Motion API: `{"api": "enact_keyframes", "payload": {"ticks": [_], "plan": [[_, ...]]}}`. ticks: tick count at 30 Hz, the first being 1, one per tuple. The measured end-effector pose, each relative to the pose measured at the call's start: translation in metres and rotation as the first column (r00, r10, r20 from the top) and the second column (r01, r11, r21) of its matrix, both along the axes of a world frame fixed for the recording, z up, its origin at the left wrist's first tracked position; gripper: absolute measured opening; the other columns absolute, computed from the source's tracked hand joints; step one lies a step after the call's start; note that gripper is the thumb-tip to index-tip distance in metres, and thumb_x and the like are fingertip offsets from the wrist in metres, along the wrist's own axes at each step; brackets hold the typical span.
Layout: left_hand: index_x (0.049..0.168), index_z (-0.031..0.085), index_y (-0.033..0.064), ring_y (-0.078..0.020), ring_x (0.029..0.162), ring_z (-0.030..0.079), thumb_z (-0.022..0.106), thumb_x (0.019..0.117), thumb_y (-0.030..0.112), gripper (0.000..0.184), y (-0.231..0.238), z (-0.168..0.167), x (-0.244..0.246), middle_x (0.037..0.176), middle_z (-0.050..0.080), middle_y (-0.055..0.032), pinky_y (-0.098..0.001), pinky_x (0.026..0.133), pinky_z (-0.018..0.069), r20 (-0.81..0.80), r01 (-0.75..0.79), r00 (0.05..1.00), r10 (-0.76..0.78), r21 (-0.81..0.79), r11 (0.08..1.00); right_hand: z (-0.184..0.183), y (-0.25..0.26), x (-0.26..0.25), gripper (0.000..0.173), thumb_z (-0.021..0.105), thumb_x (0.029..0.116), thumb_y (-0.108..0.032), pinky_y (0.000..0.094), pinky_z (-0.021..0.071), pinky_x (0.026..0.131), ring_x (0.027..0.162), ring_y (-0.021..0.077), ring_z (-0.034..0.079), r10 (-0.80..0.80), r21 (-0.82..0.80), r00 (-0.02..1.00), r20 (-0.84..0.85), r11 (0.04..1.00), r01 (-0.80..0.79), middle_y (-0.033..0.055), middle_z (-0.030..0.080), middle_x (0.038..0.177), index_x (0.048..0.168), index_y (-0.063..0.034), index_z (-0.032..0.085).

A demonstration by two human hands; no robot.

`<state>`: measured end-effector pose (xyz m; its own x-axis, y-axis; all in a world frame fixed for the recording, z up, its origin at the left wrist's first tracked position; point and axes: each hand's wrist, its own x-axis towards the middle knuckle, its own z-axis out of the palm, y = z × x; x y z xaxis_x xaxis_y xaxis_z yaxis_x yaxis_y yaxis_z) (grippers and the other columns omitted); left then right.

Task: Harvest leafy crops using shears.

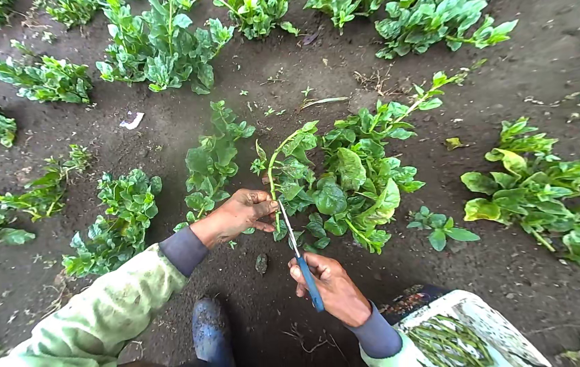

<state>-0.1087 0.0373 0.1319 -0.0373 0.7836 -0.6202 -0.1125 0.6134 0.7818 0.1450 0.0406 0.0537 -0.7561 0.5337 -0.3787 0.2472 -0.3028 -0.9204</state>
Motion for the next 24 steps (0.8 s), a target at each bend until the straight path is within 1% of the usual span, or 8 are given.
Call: {"api": "enact_keyframes", "payload": {"ticks": [2, 7, 13, 14, 16, 18, 20, 24], "plan": [[0.095, 0.064, 0.0028, -0.0137, 0.084, 0.07, 0.053, 0.1071, 0.011, 0.019, -0.001, 0.001, -0.001, 0.09, 0.068, -0.0036, -0.034, 0.082, 0.0625, -0.012, 0.047, 0.999, -0.047, -0.013, 0.999, -0.001, 0.001, -0.001, 0.04, 0.069, 0.0934, -0.05, 0.0265, 0.0571, 0.055, 0.058, 0.0089, 0.065, -0.012, 0.028, 1.0, -0.003, 1.0, 0.012, -0.0023, 0.067, 0.07, 0.096, -0.0106, 0.071], [0.095, 0.064, 0.0047, -0.0126, 0.085, 0.069, 0.053, 0.1071, 0.013, 0.018, 0.0, 0.003, -0.003, 0.09, 0.066, -0.002, -0.0328, 0.082, 0.0622, -0.019, 0.116, 0.993, -0.116, -0.016, 0.993, 0.0, 0.0, 0.003, 0.033, 0.072, 0.0931, -0.043, 0.0261, 0.056, 0.051, 0.052, 0.01, 0.064, -0.058, -0.039, 0.998, 0.016, 0.998, 0.058, -0.0009, 0.066, 0.063, 0.087, -0.0105, 0.071], [0.098, 0.062, 0.0029, -0.0124, 0.083, 0.07, 0.056, 0.106, 0.013, 0.015, -0.001, -0.007, 0.003, 0.091, 0.068, -0.0039, -0.0292, 0.079, 0.0614, -0.134, 0.033, 0.99, -0.032, 0.004, 0.999, -0.008, -0.009, 0.006, 0.04, 0.071, 0.0922, -0.05, 0.0273, 0.0584, 0.057, 0.061, 0.0106, 0.067, -0.033, 0.017, 0.999, 0.021, 0.999, 0.032, -0.0013, 0.068, 0.073, 0.095, -0.0107, 0.071], [0.098, 0.062, 0.0024, -0.012, 0.082, 0.07, 0.056, 0.106, 0.013, 0.014, -0.002, -0.008, 0.003, 0.09, 0.068, -0.0037, -0.0282, 0.078, 0.061, -0.154, 0.041, 0.987, -0.038, 0.012, 0.999, -0.005, -0.01, 0.006, 0.039, 0.07, 0.0927, -0.049, 0.0262, 0.0579, 0.055, 0.06, 0.0098, 0.067, -0.03, -0.002, 0.999, 0.016, 1.0, 0.03, -0.0017, 0.068, 0.072, 0.097, -0.0105, 0.071], [0.1, 0.063, 0.0019, -0.011, 0.082, 0.07, 0.056, 0.1059, 0.012, 0.014, -0.003, -0.01, 0.004, 0.09, 0.068, -0.0036, -0.027, 0.078, 0.0609, -0.184, 0.06, 0.981, -0.056, 0.019, 0.998, 0.001, -0.007, 0.004, 0.038, 0.068, 0.094, -0.049, 0.0227, 0.0528, 0.047, 0.056, 0.0078, 0.066, -0.018, -0.072, 1.0, 0.008, 0.997, 0.019, -0.0019, 0.069, 0.07, 0.099, -0.0107, 0.071], [0.101, 0.063, 0.0018, -0.0104, 0.082, 0.07, 0.056, 0.1061, 0.013, 0.014, -0.004, -0.01, 0.006, 0.091, 0.069, -0.0036, -0.0265, 0.078, 0.0609, -0.207, 0.087, 0.975, -0.08, 0.022, 0.996, 0.005, -0.003, 0.001, 0.037, 0.067, 0.0961, -0.046, 0.0217, 0.0499, 0.042, 0.054, 0.0081, 0.065, -0.013, -0.16, 1.0, -0.022, 0.987, 0.01, 0.0, 0.07, 0.07, 0.101, -0.0098, 0.07], [0.101, 0.063, 0.0023, -0.0108, 0.083, 0.071, 0.055, 0.1064, 0.013, 0.014, -0.005, -0.011, 0.009, 0.092, 0.069, -0.0038, -0.0273, 0.08, 0.0611, -0.218, 0.11, 0.971, -0.102, 0.023, 0.994, 0.005, -0.002, -0.001, 0.037, 0.066, 0.0978, -0.045, 0.0216, 0.0494, 0.041, 0.054, 0.009, 0.066, -0.031, -0.227, 0.998, -0.062, 0.974, 0.016, 0.002, 0.071, 0.07, 0.102, -0.0081, 0.071], [0.1, 0.062, 0.0023, -0.0116, 0.084, 0.071, 0.055, 0.1065, 0.013, 0.014, -0.007, -0.012, 0.012, 0.092, 0.07, -0.0044, -0.0278, 0.079, 0.0615, -0.205, 0.105, 0.974, -0.098, 0.027, 0.994, 0.008, -0.001, -0.003, 0.033, 0.066, 0.0985, -0.04, 0.0208, 0.0474, 0.039, 0.05, 0.0091, 0.064, -0.08, -0.294, 0.994, -0.08, 0.954, 0.054, 0.0035, 0.069, 0.066, 0.095, -0.0076, 0.07]]}}
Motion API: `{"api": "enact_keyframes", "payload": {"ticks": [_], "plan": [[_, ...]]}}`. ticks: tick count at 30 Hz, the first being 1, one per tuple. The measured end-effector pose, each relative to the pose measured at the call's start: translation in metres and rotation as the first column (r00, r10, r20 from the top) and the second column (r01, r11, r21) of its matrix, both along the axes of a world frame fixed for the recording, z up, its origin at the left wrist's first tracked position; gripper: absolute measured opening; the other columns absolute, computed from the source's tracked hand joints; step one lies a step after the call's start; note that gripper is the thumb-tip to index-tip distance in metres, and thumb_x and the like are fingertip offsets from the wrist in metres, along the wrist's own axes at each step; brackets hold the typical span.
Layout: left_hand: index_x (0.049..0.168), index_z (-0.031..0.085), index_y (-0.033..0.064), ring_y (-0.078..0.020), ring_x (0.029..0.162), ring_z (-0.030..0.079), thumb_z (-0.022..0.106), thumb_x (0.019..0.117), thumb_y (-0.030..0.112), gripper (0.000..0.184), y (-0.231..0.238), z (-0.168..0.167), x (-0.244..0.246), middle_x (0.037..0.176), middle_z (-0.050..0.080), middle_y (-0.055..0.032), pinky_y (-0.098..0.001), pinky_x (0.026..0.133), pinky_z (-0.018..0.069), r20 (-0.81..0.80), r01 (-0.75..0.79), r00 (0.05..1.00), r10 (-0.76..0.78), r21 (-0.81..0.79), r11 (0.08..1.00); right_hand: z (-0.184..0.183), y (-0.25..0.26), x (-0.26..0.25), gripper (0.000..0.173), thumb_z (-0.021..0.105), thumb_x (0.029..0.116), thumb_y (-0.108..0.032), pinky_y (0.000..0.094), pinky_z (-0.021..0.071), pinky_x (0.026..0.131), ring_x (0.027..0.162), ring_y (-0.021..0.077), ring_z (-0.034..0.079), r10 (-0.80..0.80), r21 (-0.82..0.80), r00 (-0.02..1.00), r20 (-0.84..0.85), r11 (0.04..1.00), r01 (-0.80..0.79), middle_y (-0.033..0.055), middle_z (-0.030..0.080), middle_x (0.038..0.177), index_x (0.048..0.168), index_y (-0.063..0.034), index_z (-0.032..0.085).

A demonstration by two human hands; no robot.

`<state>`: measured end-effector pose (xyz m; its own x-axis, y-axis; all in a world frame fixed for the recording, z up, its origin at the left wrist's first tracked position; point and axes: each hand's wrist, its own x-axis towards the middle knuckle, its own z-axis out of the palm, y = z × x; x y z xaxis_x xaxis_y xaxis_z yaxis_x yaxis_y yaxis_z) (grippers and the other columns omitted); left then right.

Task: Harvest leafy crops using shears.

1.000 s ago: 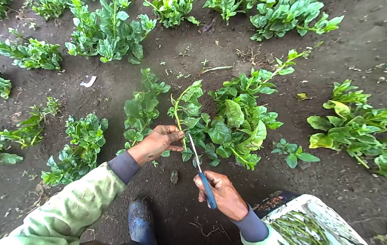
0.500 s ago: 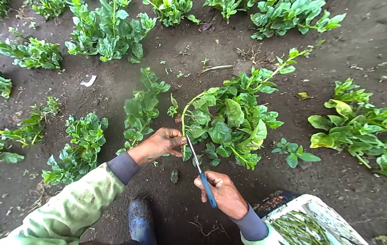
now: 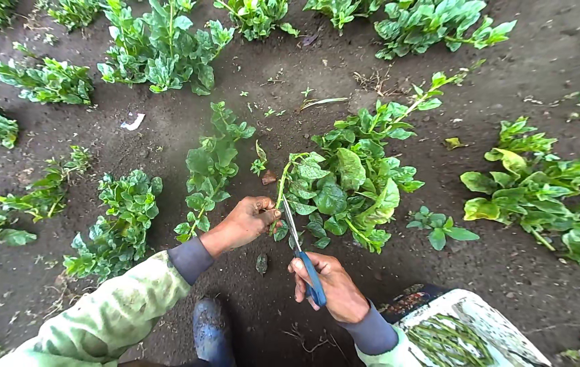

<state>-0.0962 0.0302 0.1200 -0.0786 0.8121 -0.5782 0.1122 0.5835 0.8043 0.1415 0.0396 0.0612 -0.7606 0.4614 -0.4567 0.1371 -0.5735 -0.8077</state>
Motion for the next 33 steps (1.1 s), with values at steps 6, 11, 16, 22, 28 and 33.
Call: {"api": "enact_keyframes", "payload": {"ticks": [6, 11, 16, 22, 28, 33], "plan": [[0.103, 0.062, 0.0018, -0.0137, 0.089, 0.072, 0.052, 0.1077, 0.013, 0.015, -0.002, -0.002, -0.001, 0.097, 0.07, -0.0058, -0.0294, 0.082, 0.0617, 0.07, -0.029, 0.997, 0.031, -0.02, 0.999, -0.001, -0.006, 0.004, 0.033, 0.064, 0.1012, -0.038, 0.021, 0.0501, 0.04, 0.052, 0.0093, 0.066, -0.01, -0.142, 0.993, -0.121, 0.99, -0.007, 0.0041, 0.069, 0.068, 0.1, -0.0056, 0.07], [0.102, 0.062, 0.0032, -0.0119, 0.091, 0.07, 0.051, 0.1079, 0.014, 0.016, -0.005, -0.003, -0.003, 0.098, 0.069, -0.004, -0.0301, 0.085, 0.0608, 0.029, 0.037, 0.999, -0.037, 0.025, 0.999, 0.002, -0.004, 0.004, 0.042, 0.063, 0.1005, -0.046, 0.0225, 0.0521, 0.041, 0.056, 0.0118, 0.069, 0.0, -0.23, 0.978, -0.211, 0.972, -0.049, 0.0061, 0.07, 0.072, 0.104, -0.0053, 0.07], [0.103, 0.062, 0.0042, -0.0108, 0.09, 0.07, 0.052, 0.108, 0.015, 0.016, -0.005, -0.002, -0.001, 0.099, 0.07, -0.0031, -0.0285, 0.083, 0.0605, -0.004, 0.083, 0.997, -0.083, 0.038, 0.996, 0.004, -0.002, 0.001, 0.038, 0.063, 0.1015, -0.042, 0.0219, 0.0517, 0.041, 0.053, 0.0107, 0.067, -0.038, -0.236, 0.979, -0.199, 0.972, -0.01, 0.0054, 0.068, 0.068, 0.102, -0.0044, 0.07], [0.103, 0.062, 0.0036, -0.0123, 0.093, 0.071, 0.051, 0.1085, 0.016, 0.017, -0.004, -0.005, -0.002, 0.101, 0.07, -0.0043, -0.0303, 0.085, 0.0611, 0.009, 0.096, 0.995, -0.096, 0.029, 0.995, 0.002, -0.005, 0.003, 0.034, 0.066, 0.1004, -0.038, 0.0224, 0.0515, 0.04, 0.049, 0.0097, 0.065, -0.081, -0.263, 0.979, -0.186, 0.964, 0.03, 0.0042, 0.066, 0.064, 0.096, -0.0047, 0.07], [0.103, 0.062, 0.0037, -0.0111, 0.093, 0.071, 0.05, 0.1088, 0.016, 0.019, -0.004, -0.007, -0.002, 0.103, 0.07, -0.0044, -0.0288, 0.084, 0.0605, -0.042, 0.147, 0.988, -0.145, 0.034, 0.989, -0.002, -0.001, 0.005, 0.049, 0.065, 0.0976, -0.052, 0.0246, 0.0554, 0.044, 0.056, 0.0126, 0.068, -0.084, -0.368, 0.947, -0.31, 0.929, -0.038, 0.0061, 0.068, 0.071, 0.103, -0.0036, 0.069], [0.101, 0.064, 0.0045, -0.0082, 0.09, 0.068, 0.051, 0.108, 0.016, 0.019, -0.006, -0.007, 0.0, 0.104, 0.067, -0.0035, -0.0255, 0.081, 0.0586, -0.105, 0.207, 0.974, -0.2, 0.056, 0.977, -0.003, 0.007, 0.003, 0.055, 0.063, 0.0977, -0.056, 0.0258, 0.0562, 0.045, 0.057, 0.0144, 0.069, -0.1, -0.427, 0.923, -0.372, 0.901, -0.075, 0.0078, 0.067, 0.072, 0.105, -0.0016, 0.068]]}}
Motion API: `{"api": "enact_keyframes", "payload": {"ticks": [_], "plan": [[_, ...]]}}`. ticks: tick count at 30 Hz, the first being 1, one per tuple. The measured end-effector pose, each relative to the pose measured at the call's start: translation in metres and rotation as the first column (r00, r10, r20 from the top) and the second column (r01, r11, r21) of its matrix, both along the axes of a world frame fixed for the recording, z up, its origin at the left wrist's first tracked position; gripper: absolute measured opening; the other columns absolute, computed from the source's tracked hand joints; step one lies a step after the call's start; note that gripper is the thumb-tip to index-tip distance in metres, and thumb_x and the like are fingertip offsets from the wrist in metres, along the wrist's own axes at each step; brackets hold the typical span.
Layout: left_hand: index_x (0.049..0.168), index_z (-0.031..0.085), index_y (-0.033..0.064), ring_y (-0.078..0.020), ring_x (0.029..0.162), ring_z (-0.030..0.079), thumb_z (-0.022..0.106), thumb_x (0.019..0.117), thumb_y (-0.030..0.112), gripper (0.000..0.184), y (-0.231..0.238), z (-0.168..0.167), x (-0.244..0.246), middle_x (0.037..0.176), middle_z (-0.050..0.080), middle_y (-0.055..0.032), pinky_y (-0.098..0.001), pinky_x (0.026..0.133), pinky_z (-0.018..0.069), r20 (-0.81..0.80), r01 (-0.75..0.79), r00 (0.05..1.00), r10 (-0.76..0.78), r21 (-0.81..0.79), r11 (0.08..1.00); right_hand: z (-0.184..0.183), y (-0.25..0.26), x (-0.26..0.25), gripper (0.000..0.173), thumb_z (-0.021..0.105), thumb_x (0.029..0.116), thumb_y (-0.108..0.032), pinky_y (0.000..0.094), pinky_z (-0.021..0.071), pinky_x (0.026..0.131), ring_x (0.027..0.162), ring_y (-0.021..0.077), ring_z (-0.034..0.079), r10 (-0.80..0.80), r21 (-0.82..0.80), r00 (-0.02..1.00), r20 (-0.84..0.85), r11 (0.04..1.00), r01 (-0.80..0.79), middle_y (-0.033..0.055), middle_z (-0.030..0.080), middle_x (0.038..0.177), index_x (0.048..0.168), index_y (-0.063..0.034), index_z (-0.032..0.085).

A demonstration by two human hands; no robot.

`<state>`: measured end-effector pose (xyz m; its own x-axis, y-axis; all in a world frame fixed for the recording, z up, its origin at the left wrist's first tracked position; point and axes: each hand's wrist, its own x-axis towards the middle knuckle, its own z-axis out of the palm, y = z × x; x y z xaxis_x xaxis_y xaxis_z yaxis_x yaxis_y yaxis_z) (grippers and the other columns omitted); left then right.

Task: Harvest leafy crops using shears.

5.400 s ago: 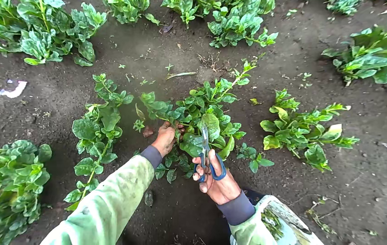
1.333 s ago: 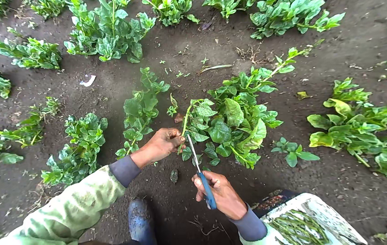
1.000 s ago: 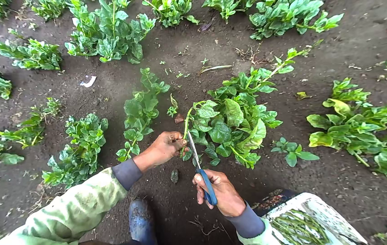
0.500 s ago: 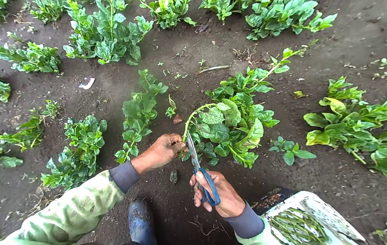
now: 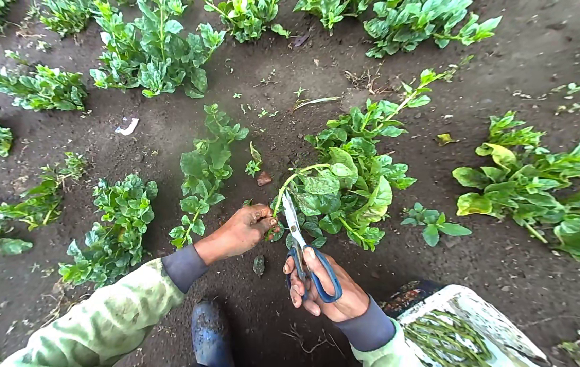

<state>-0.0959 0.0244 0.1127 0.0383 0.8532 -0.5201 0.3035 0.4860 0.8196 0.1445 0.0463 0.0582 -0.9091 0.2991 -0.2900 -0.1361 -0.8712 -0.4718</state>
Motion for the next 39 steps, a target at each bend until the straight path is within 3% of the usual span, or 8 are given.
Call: {"api": "enact_keyframes", "payload": {"ticks": [9, 13, 16, 20, 25, 30, 35, 39], "plan": [[0.1, 0.064, 0.0043, -0.0097, 0.095, 0.068, 0.05, 0.1082, 0.017, 0.02, 0.0, -0.003, -0.001, 0.108, 0.065, -0.005, -0.0273, 0.085, 0.059, -0.018, 0.028, 0.999, -0.028, 0.019, 0.999, -0.003, 0.003, 0.002, 0.058, 0.058, 0.0981, -0.06, 0.0252, 0.0561, 0.047, 0.057, 0.0144, 0.068, 0.043, -0.125, 0.993, -0.114, 0.991, -0.057, 0.0075, 0.066, 0.072, 0.108, -0.0031, 0.066], [0.098, 0.065, 0.0042, -0.0085, 0.094, 0.065, 0.05, 0.1076, 0.017, 0.022, 0.0, -0.007, -0.002, 0.107, 0.064, -0.0045, -0.0258, 0.084, 0.0559, -0.047, 0.062, 0.997, -0.06, 0.054, 0.997, -0.003, 0.006, 0.001, 0.058, 0.059, 0.0983, -0.059, 0.0258, 0.0564, 0.048, 0.058, 0.0144, 0.068, 0.047, -0.135, 0.992, -0.117, 0.989, -0.063, 0.007, 0.065, 0.072, 0.108, -0.0027, 0.066], [0.1, 0.064, 0.0048, -0.0092, 0.095, 0.068, 0.05, 0.1082, 0.017, 0.02, 0.001, -0.006, -0.003, 0.108, 0.066, -0.0042, -0.0271, 0.084, 0.0595, 0.003, 0.019, 1.0, -0.019, 0.022, 1.0, -0.002, 0.006, 0.003, 0.058, 0.059, 0.0982, -0.059, 0.0259, 0.057, 0.048, 0.058, 0.015, 0.069, 0.055, -0.143, 0.991, -0.12, 0.987, -0.072, 0.0076, 0.066, 0.072, 0.108, -0.0025, 0.066], [0.099, 0.065, 0.0048, -0.0087, 0.094, 0.066, 0.05, 0.1079, 0.017, 0.021, 0.001, -0.006, -0.005, 0.107, 0.064, -0.0043, -0.0259, 0.084, 0.0577, -0.035, 0.039, 0.999, -0.038, 0.039, 0.998, -0.001, 0.003, 0.001, 0.058, 0.059, 0.098, -0.059, 0.0257, 0.0565, 0.047, 0.057, 0.0151, 0.068, 0.055, -0.15, 0.994, -0.098, 0.986, -0.069, 0.0082, 0.067, 0.073, 0.108, -0.0018, 0.066], [0.098, 0.067, 0.0046, -0.0075, 0.094, 0.062, 0.051, 0.1074, 0.019, 0.024, -0.002, -0.006, -0.004, 0.106, 0.063, -0.0044, -0.0243, 0.084, 0.0527, -0.105, 0.116, 0.989, -0.108, 0.072, 0.991, -0.001, 0.007, -0.004, 0.056, 0.062, 0.0973, -0.057, 0.0254, 0.0564, 0.047, 0.056, 0.0141, 0.068, 0.036, -0.151, 0.998, -0.054, 0.988, -0.043, 0.0071, 0.065, 0.07, 0.105, -0.0016, 0.067], [0.102, 0.067, 0.0038, -0.0092, 0.098, 0.064, 0.051, 0.1071, 0.018, 0.022, -0.002, -0.004, -0.002, 0.112, 0.062, -0.0063, -0.0258, 0.087, 0.056, -0.11, 0.064, 0.992, -0.057, 0.059, 0.996, -0.002, -0.001, -0.006, 0.047, 0.066, 0.0981, -0.049, 0.0239, 0.0547, 0.044, 0.049, 0.0104, 0.063, -0.014, -0.12, 0.999, 0.035, 0.993, 0.018, 0.0034, 0.062, 0.062, 0.096, -0.0022, 0.068], [0.107, 0.067, 0.0021, -0.012, 0.099, 0.067, 0.055, 0.1055, 0.016, 0.019, -0.001, -0.005, -0.005, 0.117, 0.062, -0.0097, -0.0293, 0.088, 0.0589, -0.18, -0.021, 0.983, 0.03, 0.053, 0.998, 0.001, -0.018, 0.001, 0.052, 0.063, 0.0974, -0.055, 0.0255, 0.0557, 0.044, 0.057, 0.0147, 0.07, -0.017, 0.008, 0.996, 0.09, 1.0, 0.016, 0.0074, 0.068, 0.072, 0.103, -0.004, 0.067], [0.107, 0.067, 0.0018, -0.0127, 0.101, 0.067, 0.055, 0.1054, 0.017, 0.019, -0.003, -0.01, -0.004, 0.119, 0.062, -0.0105, -0.0293, 0.09, 0.0585, -0.221, -0.011, 0.975, 0.024, 0.058, 0.998, 0.003, -0.015, -0.001, 0.054, 0.061, 0.0985, -0.055, 0.0276, 0.0572, 0.044, 0.06, 0.0176, 0.072, -0.038, -0.02, 0.997, 0.061, 0.999, 0.039, 0.0102, 0.069, 0.075, 0.106, -0.0021, 0.066]]}}
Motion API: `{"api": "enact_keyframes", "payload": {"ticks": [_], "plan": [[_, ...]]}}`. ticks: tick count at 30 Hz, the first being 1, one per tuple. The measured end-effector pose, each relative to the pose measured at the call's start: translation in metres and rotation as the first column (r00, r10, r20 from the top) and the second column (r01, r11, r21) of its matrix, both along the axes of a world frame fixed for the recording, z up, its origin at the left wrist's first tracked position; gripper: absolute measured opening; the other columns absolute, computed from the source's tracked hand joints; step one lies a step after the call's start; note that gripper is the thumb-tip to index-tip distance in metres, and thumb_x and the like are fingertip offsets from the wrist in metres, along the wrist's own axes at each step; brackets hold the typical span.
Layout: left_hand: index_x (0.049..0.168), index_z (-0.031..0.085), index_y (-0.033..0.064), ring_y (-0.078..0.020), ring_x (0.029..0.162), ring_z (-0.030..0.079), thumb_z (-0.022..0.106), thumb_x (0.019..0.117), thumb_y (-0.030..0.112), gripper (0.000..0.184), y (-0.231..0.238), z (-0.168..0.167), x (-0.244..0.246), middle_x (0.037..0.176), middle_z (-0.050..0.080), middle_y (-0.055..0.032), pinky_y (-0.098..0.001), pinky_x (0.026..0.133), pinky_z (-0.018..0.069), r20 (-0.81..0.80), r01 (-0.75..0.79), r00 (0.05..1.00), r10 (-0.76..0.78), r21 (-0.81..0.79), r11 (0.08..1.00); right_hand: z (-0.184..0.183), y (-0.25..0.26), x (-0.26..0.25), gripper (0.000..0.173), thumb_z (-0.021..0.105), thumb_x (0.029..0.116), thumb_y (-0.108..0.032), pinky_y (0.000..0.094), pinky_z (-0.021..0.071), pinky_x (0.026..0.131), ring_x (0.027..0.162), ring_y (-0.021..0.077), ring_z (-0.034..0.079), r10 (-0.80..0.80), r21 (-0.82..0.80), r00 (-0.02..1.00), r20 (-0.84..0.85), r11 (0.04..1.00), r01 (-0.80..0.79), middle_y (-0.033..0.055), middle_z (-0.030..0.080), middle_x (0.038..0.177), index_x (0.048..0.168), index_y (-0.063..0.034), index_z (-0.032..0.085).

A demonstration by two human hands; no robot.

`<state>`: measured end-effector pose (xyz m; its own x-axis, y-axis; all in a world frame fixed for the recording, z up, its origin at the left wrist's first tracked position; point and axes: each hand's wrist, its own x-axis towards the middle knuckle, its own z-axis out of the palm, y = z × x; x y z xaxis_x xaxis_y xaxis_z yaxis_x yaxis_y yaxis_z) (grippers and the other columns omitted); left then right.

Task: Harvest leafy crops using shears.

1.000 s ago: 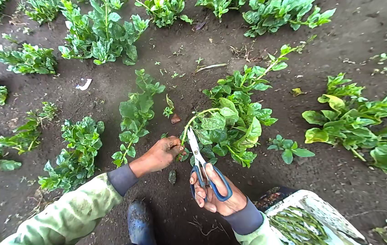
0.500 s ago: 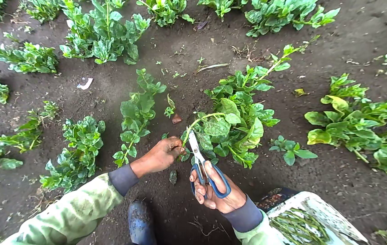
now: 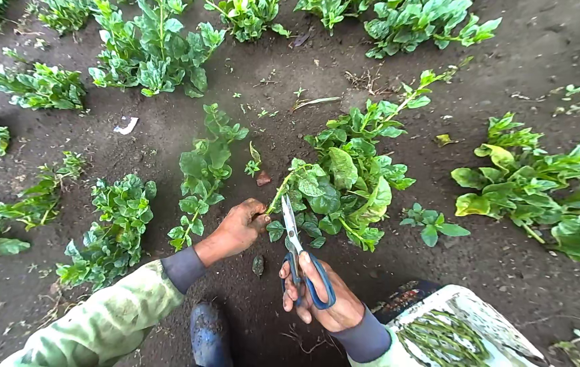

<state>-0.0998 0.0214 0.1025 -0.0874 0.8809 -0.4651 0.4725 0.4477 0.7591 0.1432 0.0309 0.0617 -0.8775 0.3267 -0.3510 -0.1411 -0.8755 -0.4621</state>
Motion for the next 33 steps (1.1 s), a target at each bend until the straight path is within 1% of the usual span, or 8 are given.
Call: {"api": "enact_keyframes", "payload": {"ticks": [5, 10, 12, 15, 19, 22, 29, 33], "plan": [[0.108, 0.067, 0.0016, -0.0127, 0.102, 0.067, 0.055, 0.1055, 0.016, 0.019, -0.001, 0.001, 0.002, 0.12, 0.062, -0.011, -0.0288, 0.091, 0.0581, 0.003, 0.029, 1.0, -0.029, 0.012, 0.999, 0.002, 0.011, -0.003, 0.057, 0.059, 0.0985, -0.058, 0.0272, 0.0572, 0.045, 0.058, 0.0166, 0.071, -0.015, -0.044, 1.0, 0.006, 0.999, 0.015, 0.0092, 0.068, 0.073, 0.105, -0.0019, 0.066], [0.108, 0.066, 0.0036, -0.011, 0.094, 0.064, 0.052, 0.107, 0.021, 0.023, 0.0, 0.001, 0.001, 0.11, 0.063, -0.0084, -0.0284, 0.086, 0.0538, -0.026, 0.121, 0.992, -0.122, -0.062, 0.991, 0.001, 0.007, -0.004, 0.046, 0.061, 0.1015, -0.047, 0.0261, 0.0558, 0.043, 0.053, 0.0146, 0.068, -0.046, -0.02, 0.998, 0.045, 0.999, 0.046, 0.0075, 0.065, 0.067, 0.098, -0.0016, 0.066], [0.119, 0.062, 0.0041, -0.0125, 0.093, 0.065, 0.051, 0.1069, 0.022, 0.024, 0.001, 0.002, 0.003, 0.114, 0.063, -0.0093, -0.0312, 0.085, 0.0553, -0.005, 0.112, 0.994, -0.113, -0.112, 0.987, 0.002, 0.004, -0.004, 0.043, 0.06, 0.1023, -0.044, 0.0256, 0.0556, 0.044, 0.053, 0.0145, 0.067, -0.055, 0.005, 0.996, 0.075, 0.998, 0.055, 0.0074, 0.065, 0.066, 0.098, -0.0015, 0.066], [0.141, 0.05, 0.0065, -0.0113, 0.1, 0.066, 0.053, 0.1053, 0.022, 0.039, 0.004, 0.006, 0.007, 0.132, 0.059, -0.0096, -0.0294, 0.088, 0.0565, 0.084, 0.063, 0.995, -0.056, -0.091, 0.994, 0.001, 0.001, -0.005, 0.043, 0.063, 0.1004, -0.046, 0.0244, 0.0544, 0.043, 0.052, 0.0131, 0.066, -0.066, 0.036, 0.994, 0.091, 0.997, 0.063, 0.0062, 0.064, 0.066, 0.096, -0.0028, 0.067], [0.121, 0.065, 0.006, -0.0076, 0.095, 0.065, 0.05, 0.1076, 0.032, 0.033, 0.009, 0.009, 0.014, 0.111, 0.066, -0.0047, -0.028, 0.086, 0.0557, 0.091, -0.048, 0.995, 0.044, 0.045, 0.998, 0.003, 0.001, -0.006, 0.043, 0.065, 0.0994, -0.046, 0.024, 0.054, 0.042, 0.052, 0.0127, 0.066, -0.067, 0.042, 0.993, 0.096, 0.997, 0.063, 0.0066, 0.065, 0.068, 0.097, -0.003, 0.066], [0.112, 0.068, 0.0047, -0.0089, 0.096, 0.068, 0.045, 0.1104, 0.026, 0.032, 0.012, 0.007, 0.014, 0.106, 0.069, -0.0043, -0.0298, 0.086, 0.0588, 0.09, -0.088, 0.993, 0.081, 0.078, 0.993, 0.003, 0.0, -0.007, 0.043, 0.065, 0.0994, -0.046, 0.0238, 0.0538, 0.042, 0.052, 0.0123, 0.066, -0.061, 0.044, 0.994, 0.093, 0.997, 0.057, 0.0065, 0.065, 0.068, 0.097, -0.0028, 0.067], [0.118, 0.067, 0.0024, -0.0093, 0.093, 0.071, 0.045, 0.1108, 0.019, 0.029, 0.008, 0.003, 0.019, 0.104, 0.071, -0.0042, -0.0294, 0.085, 0.0615, 0.195, -0.186, 0.966, 0.169, 0.075, 0.98, 0.003, 0.001, -0.008, 0.047, 0.063, 0.0996, -0.051, 0.0242, 0.0546, 0.043, 0.056, 0.0132, 0.068, -0.018, 0.046, 0.999, 0.035, 0.999, 0.016, 0.0065, 0.067, 0.07, 0.1, -0.0039, 0.067], [0.122, 0.064, -0.0015, -0.0137, 0.098, 0.071, 0.043, 0.1108, 0.015, 0.029, 0.006, -0.003, 0.026, 0.111, 0.07, -0.0084, -0.0318, 0.087, 0.0626, 0.312, -0.288, 0.918, 0.245, 0.097, 0.953, 0.004, 0.0, -0.012, 0.045, 0.062, 0.1006, -0.049, 0.0241, 0.0546, 0.044, 0.056, 0.0132, 0.068, -0.027, 0.025, 0.999, 0.019, 0.999, 0.026, 0.0068, 0.067, 0.07, 0.101, -0.0037, 0.066]]}}
